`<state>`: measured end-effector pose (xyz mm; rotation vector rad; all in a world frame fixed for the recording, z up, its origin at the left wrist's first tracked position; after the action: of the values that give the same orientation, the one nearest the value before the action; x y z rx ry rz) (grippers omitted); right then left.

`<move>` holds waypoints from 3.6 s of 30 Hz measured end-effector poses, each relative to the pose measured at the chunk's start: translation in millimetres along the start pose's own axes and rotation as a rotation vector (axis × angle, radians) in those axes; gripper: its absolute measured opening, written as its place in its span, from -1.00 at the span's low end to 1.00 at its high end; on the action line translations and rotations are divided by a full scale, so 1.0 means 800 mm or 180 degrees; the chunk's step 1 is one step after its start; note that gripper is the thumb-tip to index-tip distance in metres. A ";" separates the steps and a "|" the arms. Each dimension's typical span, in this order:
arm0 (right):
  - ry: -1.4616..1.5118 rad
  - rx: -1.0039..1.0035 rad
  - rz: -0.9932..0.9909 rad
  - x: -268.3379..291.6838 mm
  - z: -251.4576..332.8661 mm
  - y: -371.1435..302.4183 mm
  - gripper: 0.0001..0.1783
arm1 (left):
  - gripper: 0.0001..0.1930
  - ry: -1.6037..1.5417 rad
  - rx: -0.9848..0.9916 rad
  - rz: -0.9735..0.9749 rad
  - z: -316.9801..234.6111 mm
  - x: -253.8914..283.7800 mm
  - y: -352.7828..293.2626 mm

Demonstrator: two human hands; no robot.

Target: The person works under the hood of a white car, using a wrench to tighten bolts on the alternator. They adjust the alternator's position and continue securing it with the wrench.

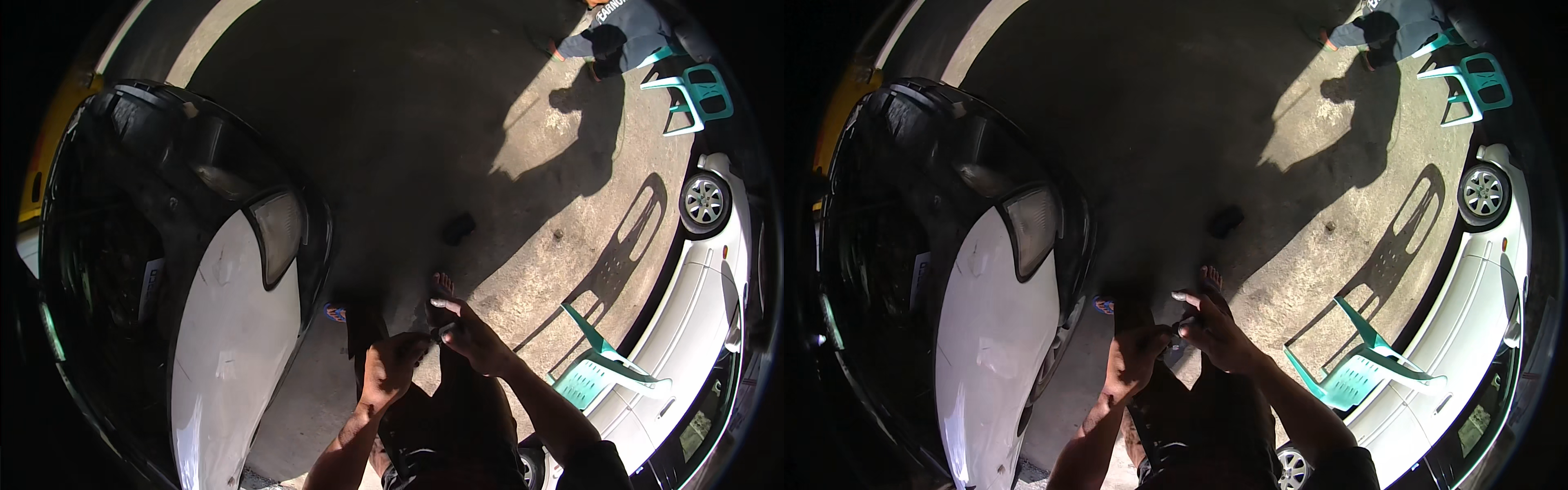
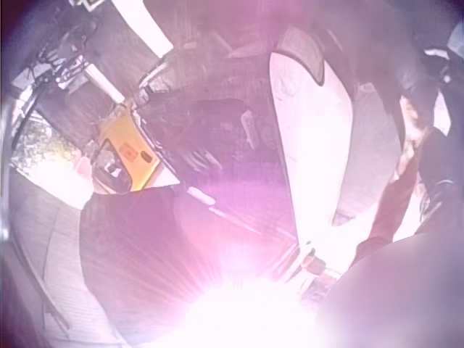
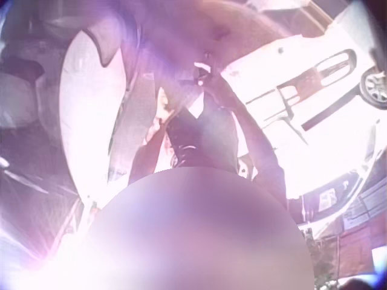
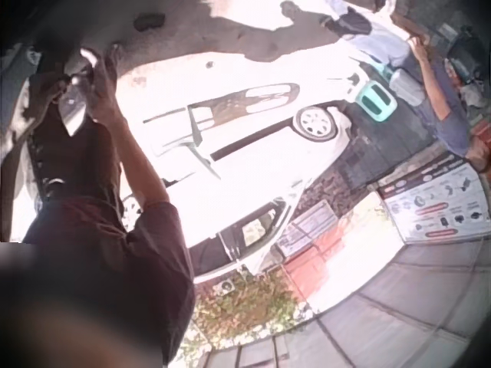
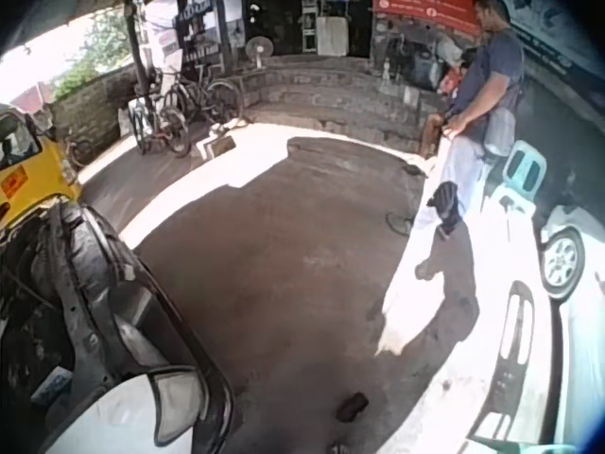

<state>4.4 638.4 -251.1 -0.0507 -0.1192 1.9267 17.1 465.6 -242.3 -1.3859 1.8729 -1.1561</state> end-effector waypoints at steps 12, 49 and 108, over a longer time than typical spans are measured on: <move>-0.2912 -0.1896 -0.1048 0.134 -0.783 0.061 -0.21 | -0.88 -0.0348 0.1653 -0.0687 0.305 0.001 0.301; 0.1536 -0.0239 -0.1070 -0.121 0.277 0.159 -0.66 | -0.79 0.0164 -0.0968 -0.1317 -0.133 0.254 -0.213; 0.0698 -0.0598 0.1906 -0.287 0.293 0.454 -0.58 | -0.85 0.0265 -0.1017 -0.2925 -0.216 0.447 -0.207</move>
<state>-275.1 283.9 -62.5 -0.4674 -0.1488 2.4840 -160.5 166.5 11.2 -2.5601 1.5116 -1.3404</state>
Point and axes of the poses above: each hand's wrist, its own y-axis towards the middle knuckle, its own x-axis out of the back of the hand, z = x × y, the point moved 6 cm from there along y, towards the middle knuckle, and after that the axes turned 15 degrees about x, right-handed, at the moved point
